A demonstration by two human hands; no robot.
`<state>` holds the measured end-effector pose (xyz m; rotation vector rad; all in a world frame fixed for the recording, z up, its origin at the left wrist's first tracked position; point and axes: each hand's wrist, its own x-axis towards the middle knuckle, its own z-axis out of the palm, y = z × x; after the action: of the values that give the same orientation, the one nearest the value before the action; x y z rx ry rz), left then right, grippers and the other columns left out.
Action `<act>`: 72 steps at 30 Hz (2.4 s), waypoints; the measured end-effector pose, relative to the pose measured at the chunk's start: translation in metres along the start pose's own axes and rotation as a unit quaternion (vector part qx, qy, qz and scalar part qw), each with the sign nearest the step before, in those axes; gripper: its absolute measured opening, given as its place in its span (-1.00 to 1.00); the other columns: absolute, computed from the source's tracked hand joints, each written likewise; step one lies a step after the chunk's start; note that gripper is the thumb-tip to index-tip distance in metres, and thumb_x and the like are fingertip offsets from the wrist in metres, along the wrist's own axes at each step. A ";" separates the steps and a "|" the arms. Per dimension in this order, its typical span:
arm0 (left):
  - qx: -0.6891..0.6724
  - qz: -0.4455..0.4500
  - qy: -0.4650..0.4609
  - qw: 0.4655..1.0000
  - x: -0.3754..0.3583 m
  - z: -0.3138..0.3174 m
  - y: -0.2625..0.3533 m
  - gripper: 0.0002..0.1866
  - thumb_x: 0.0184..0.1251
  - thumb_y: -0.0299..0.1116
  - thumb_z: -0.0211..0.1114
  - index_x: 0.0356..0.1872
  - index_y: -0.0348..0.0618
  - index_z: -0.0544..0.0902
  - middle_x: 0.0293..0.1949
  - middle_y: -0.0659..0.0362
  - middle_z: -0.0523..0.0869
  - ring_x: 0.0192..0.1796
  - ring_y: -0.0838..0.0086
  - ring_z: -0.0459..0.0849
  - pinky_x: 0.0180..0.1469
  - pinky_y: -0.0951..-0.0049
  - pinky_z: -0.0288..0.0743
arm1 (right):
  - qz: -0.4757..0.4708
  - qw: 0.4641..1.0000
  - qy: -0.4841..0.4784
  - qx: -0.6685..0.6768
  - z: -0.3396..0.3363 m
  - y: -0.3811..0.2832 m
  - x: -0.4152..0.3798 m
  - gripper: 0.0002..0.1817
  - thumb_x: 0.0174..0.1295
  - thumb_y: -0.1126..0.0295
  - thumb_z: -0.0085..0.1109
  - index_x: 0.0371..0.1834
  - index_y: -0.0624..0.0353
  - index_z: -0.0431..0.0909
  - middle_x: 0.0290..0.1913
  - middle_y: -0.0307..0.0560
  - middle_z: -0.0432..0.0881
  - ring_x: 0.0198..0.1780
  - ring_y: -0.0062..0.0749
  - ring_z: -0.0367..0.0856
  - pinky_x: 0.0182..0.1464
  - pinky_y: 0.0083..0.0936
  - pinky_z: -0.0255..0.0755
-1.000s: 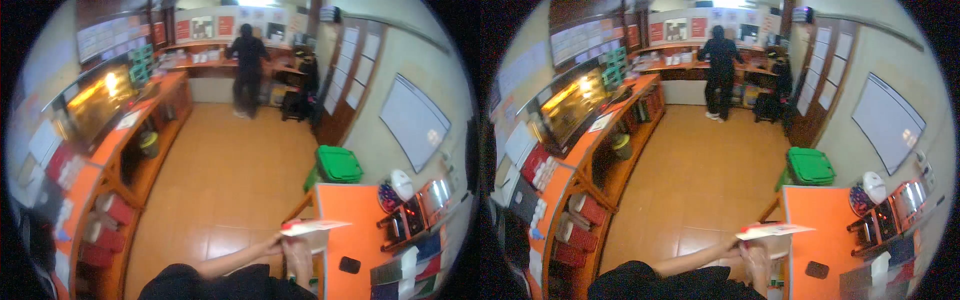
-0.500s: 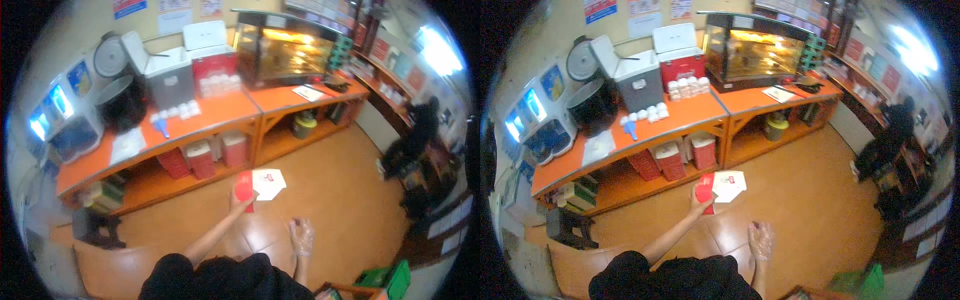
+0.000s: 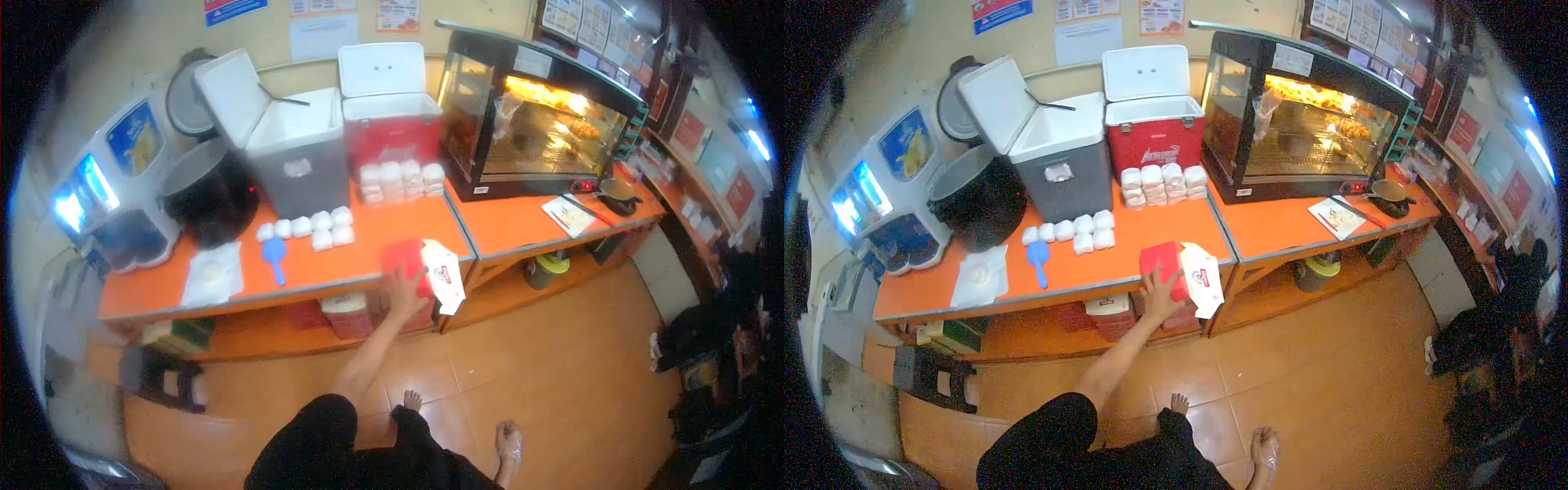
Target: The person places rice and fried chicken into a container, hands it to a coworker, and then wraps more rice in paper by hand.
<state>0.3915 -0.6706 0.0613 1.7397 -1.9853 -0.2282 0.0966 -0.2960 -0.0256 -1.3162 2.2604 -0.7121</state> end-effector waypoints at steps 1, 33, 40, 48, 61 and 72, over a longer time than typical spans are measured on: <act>-0.008 -0.017 0.007 1.000 0.001 -0.008 0.009 -0.17 -0.12 -0.04 0.55 0.31 0.37 0.42 0.34 -0.06 0.24 0.37 -0.04 0.21 0.31 -0.16 0.17 | 0.004 1.000 -0.004 -0.005 -0.004 0.004 0.009 -0.64 0.36 0.21 0.11 -0.37 0.36 0.52 -0.49 0.10 0.58 -0.42 -0.23 0.55 -0.28 -0.27 0.44; -0.880 -0.162 -0.098 0.436 0.121 -0.063 -0.232 -0.09 0.09 0.02 0.33 0.46 -0.09 0.17 0.40 -0.03 0.30 0.36 0.13 0.38 0.40 0.05 0.29 | -0.076 0.910 0.096 0.397 0.064 -0.464 0.318 -0.53 0.09 0.31 0.40 0.08 0.23 0.56 -0.09 0.02 0.66 -0.07 -0.07 0.62 0.02 -0.25 0.48; -0.825 -0.187 0.198 0.495 0.045 -0.162 -0.365 -0.12 0.11 0.21 0.19 0.39 -0.09 0.23 0.28 -0.01 0.41 0.22 0.10 0.48 0.12 -0.04 0.43 | -0.218 0.964 -0.149 0.025 0.167 -0.484 0.354 0.11 -0.12 0.14 0.57 0.50 0.15 0.09 0.48 0.16 0.17 0.40 0.02 0.30 0.39 -0.22 0.28; -0.746 -0.270 0.300 0.530 -0.014 -0.211 -0.369 -0.16 0.15 0.34 0.03 0.32 -0.09 0.31 0.15 0.00 0.51 0.03 0.05 0.61 -0.29 -0.06 0.61 | -0.274 0.881 -0.310 -0.229 0.277 -0.629 0.326 -0.18 0.03 0.07 0.37 0.43 -0.18 0.25 0.23 0.14 0.42 0.21 0.03 0.50 0.21 -0.09 0.42; -0.851 -0.241 0.112 0.453 0.029 -0.155 -0.362 -0.16 0.20 0.14 0.22 0.40 -0.15 0.22 0.31 -0.02 0.41 0.28 0.07 0.48 0.23 -0.09 0.47 | -0.094 0.866 -0.480 0.103 0.226 -0.594 0.346 -0.34 -0.04 0.35 0.42 0.21 0.04 0.40 -0.12 -0.05 0.62 -0.04 -0.23 0.63 0.04 -0.28 0.47; -0.866 -0.180 -0.277 0.375 0.143 -0.005 -0.185 -0.44 0.27 -0.03 0.23 0.20 -0.13 0.45 0.15 0.05 0.55 0.17 0.19 0.54 0.26 0.05 0.41 | -0.251 0.906 -0.328 -0.098 0.086 -0.569 0.331 -0.27 0.07 0.26 0.28 0.40 -0.22 0.29 0.29 0.44 0.25 0.24 0.36 0.37 0.23 -0.09 0.42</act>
<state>0.5476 -0.8402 0.0208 0.3391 -0.3832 -2.2004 0.3734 -0.8447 0.2260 -1.9141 1.4860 -0.1316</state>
